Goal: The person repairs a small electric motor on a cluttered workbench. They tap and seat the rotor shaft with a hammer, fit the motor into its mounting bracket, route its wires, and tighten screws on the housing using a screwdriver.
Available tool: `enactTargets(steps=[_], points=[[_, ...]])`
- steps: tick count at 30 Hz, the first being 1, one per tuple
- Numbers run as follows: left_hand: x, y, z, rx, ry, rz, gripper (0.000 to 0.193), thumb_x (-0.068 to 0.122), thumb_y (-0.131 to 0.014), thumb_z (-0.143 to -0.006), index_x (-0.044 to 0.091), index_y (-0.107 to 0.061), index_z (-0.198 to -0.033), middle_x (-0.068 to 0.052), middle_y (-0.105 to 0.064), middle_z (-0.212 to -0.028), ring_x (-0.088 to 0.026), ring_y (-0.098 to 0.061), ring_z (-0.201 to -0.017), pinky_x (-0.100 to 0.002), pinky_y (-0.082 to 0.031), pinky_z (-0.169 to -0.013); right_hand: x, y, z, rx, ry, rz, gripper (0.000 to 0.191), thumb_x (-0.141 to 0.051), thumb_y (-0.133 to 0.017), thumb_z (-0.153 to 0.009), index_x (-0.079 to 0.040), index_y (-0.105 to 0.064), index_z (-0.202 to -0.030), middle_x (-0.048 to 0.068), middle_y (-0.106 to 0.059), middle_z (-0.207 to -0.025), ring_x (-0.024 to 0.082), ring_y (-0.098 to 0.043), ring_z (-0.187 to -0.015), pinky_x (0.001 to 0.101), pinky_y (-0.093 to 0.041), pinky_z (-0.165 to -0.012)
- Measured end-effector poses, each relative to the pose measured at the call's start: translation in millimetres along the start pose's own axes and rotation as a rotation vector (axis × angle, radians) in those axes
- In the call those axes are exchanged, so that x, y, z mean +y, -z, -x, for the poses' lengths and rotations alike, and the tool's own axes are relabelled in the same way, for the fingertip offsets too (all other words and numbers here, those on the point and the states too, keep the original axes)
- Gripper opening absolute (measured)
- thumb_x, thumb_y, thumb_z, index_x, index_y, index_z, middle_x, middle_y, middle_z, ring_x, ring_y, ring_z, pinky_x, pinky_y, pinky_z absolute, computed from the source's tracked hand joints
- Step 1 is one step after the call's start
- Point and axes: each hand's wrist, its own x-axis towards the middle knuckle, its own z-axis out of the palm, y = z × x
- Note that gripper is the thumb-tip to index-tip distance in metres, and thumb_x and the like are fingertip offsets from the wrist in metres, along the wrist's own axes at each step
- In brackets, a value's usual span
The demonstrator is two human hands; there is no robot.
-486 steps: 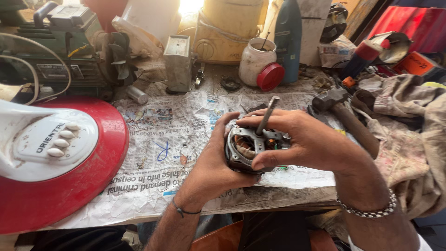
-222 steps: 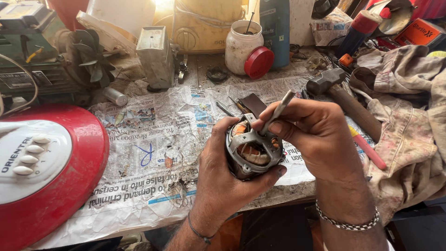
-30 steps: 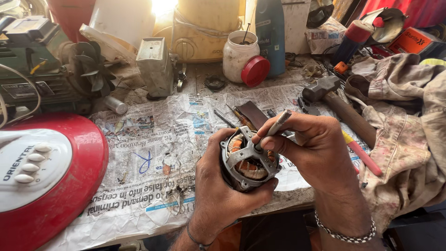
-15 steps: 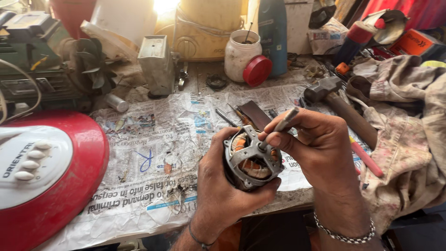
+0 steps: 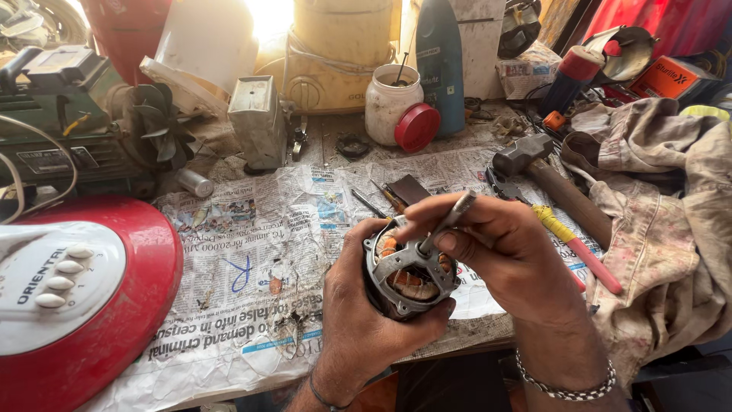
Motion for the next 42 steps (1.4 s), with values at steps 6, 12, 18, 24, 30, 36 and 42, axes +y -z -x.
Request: enactTargets(steps=[6,12,18,24,30,36,42], points=[[-1,-1,1,-0.002,0.007,-0.025,0.09,0.033,-0.091,-0.06,0.005,-0.049,-0.134,-0.008,-0.074,-0.103,-0.02,-0.081,-0.093,-0.032,-0.068,-0.082,25,1,2,0.085,0.264,-0.015,0.021,0.002,-0.087,-0.092,0.008,-0.07,-0.102,0.014,-0.076,-0.098,0.017,-0.074,-0.095,0.0321,-0.061,-0.092],[-3,-1,0,-0.005,0.008,0.01,0.088,0.032,-0.089,-0.061,0.006,-0.049,-0.135,-0.008,-0.075,-0.107,-0.02,-0.082,-0.097,-0.033,-0.063,-0.087,7,18,3,-0.032,0.076,-0.15,0.05,-0.014,-0.075,-0.091,0.002,-0.06,-0.136,0.016,-0.072,-0.125,0.018,-0.068,-0.116,0.0359,-0.059,-0.099],[-11,1,-3,-0.016,0.16,0.024,0.093,0.035,-0.088,-0.063,0.004,-0.039,-0.137,-0.013,-0.072,-0.107,-0.021,-0.081,-0.097,-0.032,-0.063,-0.084,-25,17,-3,-0.189,0.228,0.623,0.062,-0.015,-0.077,-0.085,-0.004,-0.057,-0.143,0.012,-0.071,-0.138,0.026,-0.068,-0.131,0.0399,-0.051,-0.108],[-14,6,-10,0.039,0.288,0.158,0.088,0.03,-0.086,-0.066,0.003,-0.038,-0.135,-0.016,-0.073,-0.108,-0.021,-0.082,-0.092,-0.029,-0.065,-0.075,-33,5,1,-0.309,0.268,0.744,0.095,-0.018,-0.087,-0.072,-0.005,-0.043,-0.154,0.018,-0.053,-0.154,0.034,-0.044,-0.148,0.0482,-0.034,-0.114],[-7,7,-9,0.048,0.392,0.295,0.088,0.023,-0.087,-0.066,0.002,-0.038,-0.136,-0.016,-0.072,-0.106,-0.019,-0.079,-0.092,-0.03,-0.065,-0.072,-16,-11,-3,-0.334,0.307,0.967,0.1,-0.024,-0.093,-0.066,-0.019,-0.046,-0.153,0.016,-0.046,-0.159,0.039,-0.037,-0.149,0.0509,-0.032,-0.118],[-12,20,-14,-0.052,0.345,0.176,0.094,0.013,-0.083,-0.066,0.002,-0.03,-0.142,-0.014,-0.07,-0.113,-0.019,-0.077,-0.1,-0.029,-0.068,-0.081,-5,-26,-12,-0.21,0.253,1.047,0.105,-0.024,-0.097,-0.053,-0.013,-0.045,-0.143,0.015,-0.05,-0.149,0.039,-0.039,-0.144,0.0532,-0.031,-0.116],[-16,26,-14,-0.092,0.325,0.227,0.091,0.014,-0.084,-0.066,0.0,-0.037,-0.143,-0.015,-0.071,-0.115,-0.018,-0.075,-0.103,-0.03,-0.066,-0.084,-4,-20,-17,-0.174,0.386,0.939,0.094,-0.022,-0.097,-0.057,-0.013,-0.05,-0.137,0.014,-0.06,-0.141,0.034,-0.052,-0.14,0.0488,-0.039,-0.115]])
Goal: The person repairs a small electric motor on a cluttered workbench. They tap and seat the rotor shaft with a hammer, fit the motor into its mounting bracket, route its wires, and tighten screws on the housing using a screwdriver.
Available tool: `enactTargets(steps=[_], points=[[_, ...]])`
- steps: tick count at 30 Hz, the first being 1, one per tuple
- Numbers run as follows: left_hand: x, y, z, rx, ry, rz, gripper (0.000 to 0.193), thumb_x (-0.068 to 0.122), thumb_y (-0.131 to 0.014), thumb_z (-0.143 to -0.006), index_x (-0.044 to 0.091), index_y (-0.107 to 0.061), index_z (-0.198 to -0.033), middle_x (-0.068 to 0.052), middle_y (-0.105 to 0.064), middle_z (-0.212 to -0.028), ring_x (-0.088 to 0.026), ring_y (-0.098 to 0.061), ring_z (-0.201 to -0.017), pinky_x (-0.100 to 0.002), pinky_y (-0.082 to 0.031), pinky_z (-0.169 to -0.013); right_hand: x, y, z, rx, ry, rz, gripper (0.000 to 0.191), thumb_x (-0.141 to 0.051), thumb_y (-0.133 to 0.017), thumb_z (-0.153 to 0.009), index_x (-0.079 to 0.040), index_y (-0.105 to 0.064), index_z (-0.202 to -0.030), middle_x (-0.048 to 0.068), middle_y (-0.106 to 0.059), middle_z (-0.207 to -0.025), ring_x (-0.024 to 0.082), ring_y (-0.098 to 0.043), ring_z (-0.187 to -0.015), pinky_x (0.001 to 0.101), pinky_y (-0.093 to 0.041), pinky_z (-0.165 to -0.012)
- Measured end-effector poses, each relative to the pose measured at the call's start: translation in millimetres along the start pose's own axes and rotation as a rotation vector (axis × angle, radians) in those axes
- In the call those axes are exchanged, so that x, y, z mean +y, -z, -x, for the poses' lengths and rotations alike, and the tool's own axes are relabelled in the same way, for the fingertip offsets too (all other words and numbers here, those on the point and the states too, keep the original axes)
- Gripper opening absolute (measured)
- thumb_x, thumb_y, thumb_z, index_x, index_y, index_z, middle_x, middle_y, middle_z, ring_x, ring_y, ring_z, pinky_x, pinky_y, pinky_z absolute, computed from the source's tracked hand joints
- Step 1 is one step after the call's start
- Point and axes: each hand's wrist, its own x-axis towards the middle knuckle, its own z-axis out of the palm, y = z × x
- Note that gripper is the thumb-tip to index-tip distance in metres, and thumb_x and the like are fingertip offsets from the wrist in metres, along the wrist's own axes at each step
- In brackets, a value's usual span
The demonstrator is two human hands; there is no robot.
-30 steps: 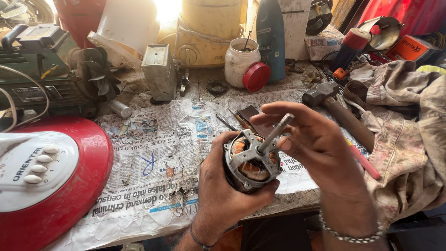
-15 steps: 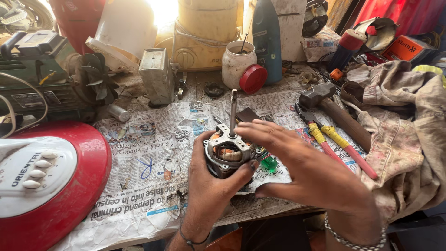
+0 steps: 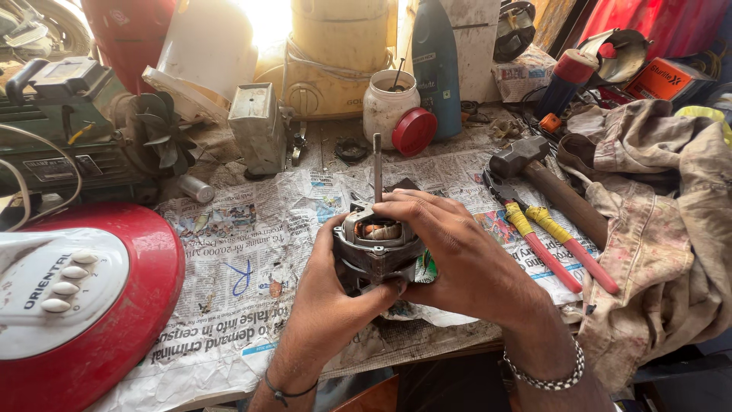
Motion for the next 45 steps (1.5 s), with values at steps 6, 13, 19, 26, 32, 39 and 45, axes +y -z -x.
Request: enactTargets(steps=[6,13,19,26,32,39,45], points=[[4,7,0,0.063,0.021,-0.294,0.114,0.025,-0.098,-0.054,0.004,-0.035,-0.146,-0.015,-0.072,-0.119,-0.021,-0.076,-0.111,-0.031,-0.059,-0.09,1,2,1,0.002,0.05,-0.011,0.091,-0.02,-0.098,-0.051,-0.013,-0.057,-0.132,0.012,-0.064,-0.139,0.035,-0.054,-0.139,0.0486,-0.04,-0.114],[8,9,8,-0.118,-0.25,-0.045,0.125,0.027,-0.1,-0.055,0.005,-0.033,-0.159,-0.017,-0.061,-0.143,-0.025,-0.071,-0.122,-0.037,-0.058,-0.097,-7,15,12,-0.035,0.034,-0.106,0.095,-0.021,-0.099,-0.048,-0.014,-0.059,-0.134,0.01,-0.064,-0.14,0.036,-0.054,-0.14,0.0483,-0.046,-0.113],[14,2,14,-0.164,-0.199,0.197,0.1,0.013,-0.095,-0.062,-0.001,-0.048,-0.149,-0.02,-0.071,-0.133,-0.027,-0.074,-0.122,-0.039,-0.063,-0.107,-8,31,8,-0.036,-0.01,-0.463,0.095,-0.023,-0.095,-0.063,-0.01,-0.05,-0.146,0.011,-0.065,-0.14,0.027,-0.06,-0.136,0.0428,-0.049,-0.113],[28,-15,30,-0.039,-0.691,-0.443,0.085,0.017,-0.095,-0.066,0.002,-0.056,-0.139,-0.025,-0.061,-0.146,-0.037,-0.073,-0.125,-0.039,-0.062,-0.102,6,37,31,0.126,-0.082,-0.979,0.052,-0.008,-0.058,-0.106,0.008,-0.043,-0.153,0.022,-0.07,-0.135,0.03,-0.066,-0.133,0.0439,-0.054,-0.113],[36,-20,40,-0.096,-0.703,-0.513,0.084,0.015,-0.09,-0.066,0.006,-0.056,-0.142,-0.025,-0.06,-0.145,-0.04,-0.074,-0.116,-0.041,-0.063,-0.091,2,23,59,0.346,-0.044,-1.123,0.02,0.001,-0.068,-0.107,0.015,-0.066,-0.122,0.026,-0.077,-0.104,0.03,-0.076,-0.102,0.0423,-0.058,-0.101],[41,-20,42,-0.085,-0.776,-0.614,0.078,0.01,-0.086,-0.065,0.005,-0.059,-0.138,-0.026,-0.059,-0.143,-0.041,-0.07,-0.124,-0.043,-0.061,-0.098,-14,30,50,0.441,-0.033,-0.989,0.02,0.003,-0.082,-0.095,0.007,-0.064,-0.105,0.02,-0.075,-0.097,0.026,-0.074,-0.097,0.0388,-0.054,-0.095],[42,-19,41,-0.052,-0.789,-0.628,0.08,0.01,-0.086,-0.065,0.001,-0.059,-0.14,-0.027,-0.059,-0.142,-0.043,-0.067,-0.128,-0.045,-0.059,-0.101,-21,50,46,0.241,-0.216,-0.93,0.022,-0.002,-0.064,-0.094,0.008,-0.066,-0.113,0.022,-0.075,-0.107,0.027,-0.073,-0.109,0.0426,-0.057,-0.098]])
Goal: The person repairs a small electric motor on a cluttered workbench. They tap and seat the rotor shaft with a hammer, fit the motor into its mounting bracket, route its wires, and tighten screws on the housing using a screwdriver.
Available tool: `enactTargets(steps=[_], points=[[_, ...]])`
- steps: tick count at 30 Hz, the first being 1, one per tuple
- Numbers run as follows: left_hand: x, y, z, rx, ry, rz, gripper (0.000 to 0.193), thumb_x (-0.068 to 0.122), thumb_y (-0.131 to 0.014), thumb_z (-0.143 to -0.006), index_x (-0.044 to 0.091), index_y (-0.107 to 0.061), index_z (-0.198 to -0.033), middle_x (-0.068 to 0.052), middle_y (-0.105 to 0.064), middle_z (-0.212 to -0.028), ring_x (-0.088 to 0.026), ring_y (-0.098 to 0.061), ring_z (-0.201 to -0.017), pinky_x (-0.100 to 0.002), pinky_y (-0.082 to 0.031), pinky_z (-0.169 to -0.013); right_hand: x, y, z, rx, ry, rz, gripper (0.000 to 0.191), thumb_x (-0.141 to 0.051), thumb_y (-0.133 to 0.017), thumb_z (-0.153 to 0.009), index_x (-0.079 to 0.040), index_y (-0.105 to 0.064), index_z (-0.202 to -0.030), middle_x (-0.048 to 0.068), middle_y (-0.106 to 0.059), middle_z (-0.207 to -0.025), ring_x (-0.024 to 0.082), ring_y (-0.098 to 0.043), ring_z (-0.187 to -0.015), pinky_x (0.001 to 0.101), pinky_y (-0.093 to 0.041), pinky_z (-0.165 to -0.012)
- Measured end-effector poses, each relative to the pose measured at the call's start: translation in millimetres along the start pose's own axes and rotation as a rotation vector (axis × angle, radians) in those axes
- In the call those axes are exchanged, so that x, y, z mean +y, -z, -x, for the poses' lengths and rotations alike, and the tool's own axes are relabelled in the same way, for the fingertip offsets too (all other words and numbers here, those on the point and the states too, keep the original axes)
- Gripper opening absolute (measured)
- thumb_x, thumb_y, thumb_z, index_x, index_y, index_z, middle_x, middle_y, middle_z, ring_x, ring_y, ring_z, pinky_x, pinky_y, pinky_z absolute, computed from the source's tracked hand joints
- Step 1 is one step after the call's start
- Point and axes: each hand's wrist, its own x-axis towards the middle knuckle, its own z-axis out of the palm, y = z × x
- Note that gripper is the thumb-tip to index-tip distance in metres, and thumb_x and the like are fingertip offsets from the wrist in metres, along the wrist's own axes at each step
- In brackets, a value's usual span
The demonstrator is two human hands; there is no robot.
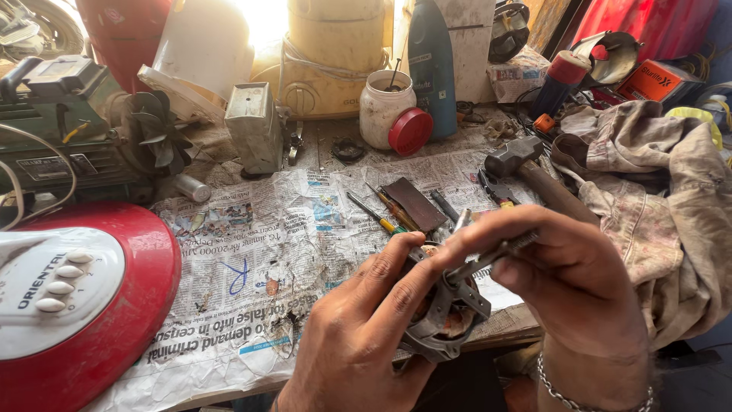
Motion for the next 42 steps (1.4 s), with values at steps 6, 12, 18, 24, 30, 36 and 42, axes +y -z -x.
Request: enactTargets(steps=[6,12,18,24,30,36,42], points=[[3,2,-2,-0.013,0.008,-0.035,0.077,0.012,-0.088,-0.064,0.003,-0.061,-0.136,-0.026,-0.061,-0.141,-0.042,-0.067,-0.129,-0.045,-0.059,-0.1,16,-7,9,0.152,0.161,0.035,0.026,-0.005,-0.084,-0.091,0.009,-0.069,-0.107,0.022,-0.076,-0.099,0.026,-0.076,-0.097,0.0412,-0.06,-0.093],[2,7,-3,0.028,0.117,0.097,0.073,0.014,-0.09,-0.069,0.003,-0.062,-0.136,-0.026,-0.063,-0.143,-0.036,-0.075,-0.119,-0.04,-0.064,-0.097,5,7,-3,0.251,0.261,0.144,0.044,-0.031,-0.078,-0.09,0.001,-0.066,-0.118,0.013,-0.075,-0.112,0.019,-0.075,-0.109,0.0347,-0.062,-0.102],[-16,4,0,0.272,0.277,0.264,0.083,0.02,-0.094,-0.068,-0.005,-0.054,-0.136,-0.019,-0.073,-0.124,-0.029,-0.08,-0.112,-0.034,-0.066,-0.092,3,25,-22,0.274,-0.15,0.717,0.031,-0.022,-0.074,-0.089,-0.002,-0.073,-0.113,0.011,-0.082,-0.098,0.018,-0.078,-0.092,0.0319,-0.062,-0.077],[-45,0,1,0.382,0.713,0.403,0.079,0.028,-0.091,-0.065,-0.002,-0.057,-0.129,-0.016,-0.078,-0.112,-0.024,-0.082,-0.098,-0.033,-0.064,-0.081,20,29,-39,0.054,-0.577,1.302,0.023,-0.028,-0.082,-0.086,-0.019,-0.083,-0.108,0.01,-0.08,-0.092,0.024,-0.077,-0.084,0.0389,-0.057,-0.081],[-48,-3,-5,0.198,0.94,0.097,0.084,0.033,-0.092,-0.059,0.004,-0.057,-0.13,-0.016,-0.076,-0.107,-0.023,-0.08,-0.091,-0.034,-0.067,-0.076,44,23,-50,-0.147,-0.724,1.278,0.017,-0.023,-0.076,-0.088,-0.017,-0.081,-0.104,0.004,-0.081,-0.1,0.023,-0.079,-0.088,0.0365,-0.058,-0.091],[-53,15,-4,0.012,0.984,-0.032,0.083,0.052,-0.09,-0.064,0.004,-0.06,-0.124,-0.015,-0.077,-0.101,-0.026,-0.083,-0.087,-0.039,-0.065,-0.068,55,9,-51,-0.222,-0.569,1.317,0.041,0.001,-0.069,-0.076,-0.019,-0.082,-0.109,0.007,-0.079,-0.103,0.026,-0.073,-0.1,0.0385,-0.053,-0.097],[-59,40,-2,0.006,0.913,-0.306,0.079,0.055,-0.096,-0.059,0.0,-0.072,-0.11,-0.019,-0.078,-0.09,-0.026,-0.079,-0.083,-0.04,-0.062,-0.077,58,1,-54,-0.237,-0.636,1.358,0.038,0.0,-0.07,-0.077,-0.019,-0.081,-0.107,0.008,-0.078,-0.105,0.025,-0.072,-0.103,0.0399,-0.052,-0.1]])
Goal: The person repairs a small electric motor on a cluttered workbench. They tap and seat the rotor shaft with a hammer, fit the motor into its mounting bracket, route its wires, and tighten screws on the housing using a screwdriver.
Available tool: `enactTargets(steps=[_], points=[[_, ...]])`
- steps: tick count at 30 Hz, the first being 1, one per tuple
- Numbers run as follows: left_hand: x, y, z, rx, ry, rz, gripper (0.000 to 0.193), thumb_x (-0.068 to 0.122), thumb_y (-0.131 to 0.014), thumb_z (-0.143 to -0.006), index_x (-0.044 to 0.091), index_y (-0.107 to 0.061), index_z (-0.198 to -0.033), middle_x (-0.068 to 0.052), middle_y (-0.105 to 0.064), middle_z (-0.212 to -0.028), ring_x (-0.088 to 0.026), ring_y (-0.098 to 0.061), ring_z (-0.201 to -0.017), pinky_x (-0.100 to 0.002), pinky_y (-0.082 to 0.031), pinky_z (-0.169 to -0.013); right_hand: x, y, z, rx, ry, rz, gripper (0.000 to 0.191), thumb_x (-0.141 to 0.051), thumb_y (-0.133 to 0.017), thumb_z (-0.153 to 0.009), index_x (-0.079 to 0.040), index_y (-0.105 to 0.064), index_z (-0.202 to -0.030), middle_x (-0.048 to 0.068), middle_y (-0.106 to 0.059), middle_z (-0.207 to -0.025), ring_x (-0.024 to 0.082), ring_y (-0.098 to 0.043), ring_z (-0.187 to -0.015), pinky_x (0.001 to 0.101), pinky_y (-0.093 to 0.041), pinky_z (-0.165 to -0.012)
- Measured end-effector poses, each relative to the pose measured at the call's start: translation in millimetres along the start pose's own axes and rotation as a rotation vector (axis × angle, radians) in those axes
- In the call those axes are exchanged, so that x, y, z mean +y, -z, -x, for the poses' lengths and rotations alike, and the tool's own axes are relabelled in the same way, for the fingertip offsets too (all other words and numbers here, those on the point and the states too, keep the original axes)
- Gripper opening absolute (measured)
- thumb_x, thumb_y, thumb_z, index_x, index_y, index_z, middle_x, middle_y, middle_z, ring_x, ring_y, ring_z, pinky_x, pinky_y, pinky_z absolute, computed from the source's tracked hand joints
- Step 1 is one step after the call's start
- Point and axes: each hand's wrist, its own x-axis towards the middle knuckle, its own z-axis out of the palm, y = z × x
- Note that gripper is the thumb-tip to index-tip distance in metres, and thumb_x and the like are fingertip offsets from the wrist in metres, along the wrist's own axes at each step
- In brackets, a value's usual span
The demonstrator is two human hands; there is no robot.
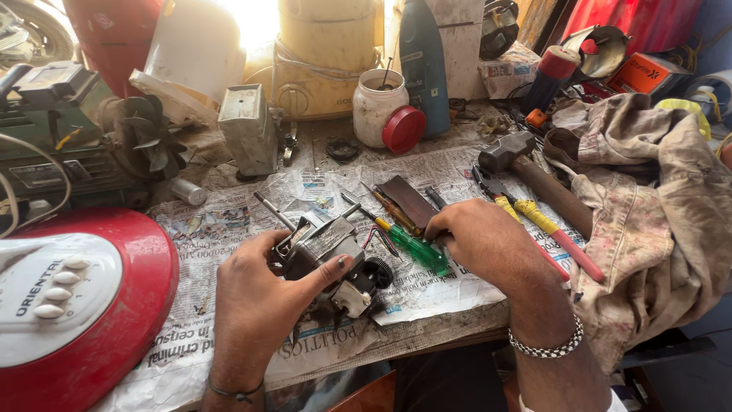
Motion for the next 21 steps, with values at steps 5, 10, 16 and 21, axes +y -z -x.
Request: enactTargets(steps=[5,10,16,21], points=[[8,7,4,0.083,-0.05,0.082,0.07,0.048,-0.089,-0.064,0.0,-0.069,-0.112,-0.017,-0.078,-0.09,-0.025,-0.079,-0.081,-0.037,-0.062,-0.066,1,-2,-2,0.009,-0.007,-0.013,0.031,-0.014,-0.077,-0.08,-0.02,-0.081,-0.11,0.007,-0.078,-0.105,0.025,-0.073,-0.103,0.04,-0.053,-0.099],[17,13,9,-0.027,0.054,-0.012,0.066,0.05,-0.09,-0.073,0.004,-0.07,-0.115,-0.017,-0.079,-0.083,-0.024,-0.081,-0.077,-0.037,-0.063,-0.065,4,-6,-7,0.046,0.001,0.016,0.031,-0.016,-0.079,-0.079,-0.021,-0.081,-0.109,0.006,-0.078,-0.103,0.025,-0.074,-0.099,0.0397,-0.053,-0.099],[16,23,15,-0.145,-0.065,-0.071,0.057,0.037,-0.085,-0.078,0.004,-0.066,-0.121,-0.021,-0.077,-0.085,-0.033,-0.078,-0.078,-0.044,-0.059,-0.065,8,-8,-10,0.045,0.006,0.044,0.02,-0.018,-0.077,-0.083,-0.017,-0.082,-0.102,0.006,-0.079,-0.095,0.023,-0.077,-0.09,0.0381,-0.054,-0.098],[19,20,17,-0.145,-0.013,-0.066,0.051,0.03,-0.082,-0.082,0.004,-0.064,-0.122,-0.022,-0.076,-0.083,-0.034,-0.078,-0.081,-0.043,-0.06,-0.065,7,1,-4,0.182,0.13,0.04,0.015,-0.014,-0.076,-0.079,-0.008,-0.08,-0.092,0.013,-0.078,-0.087,0.027,-0.076,-0.083,0.042,-0.055,-0.09]])
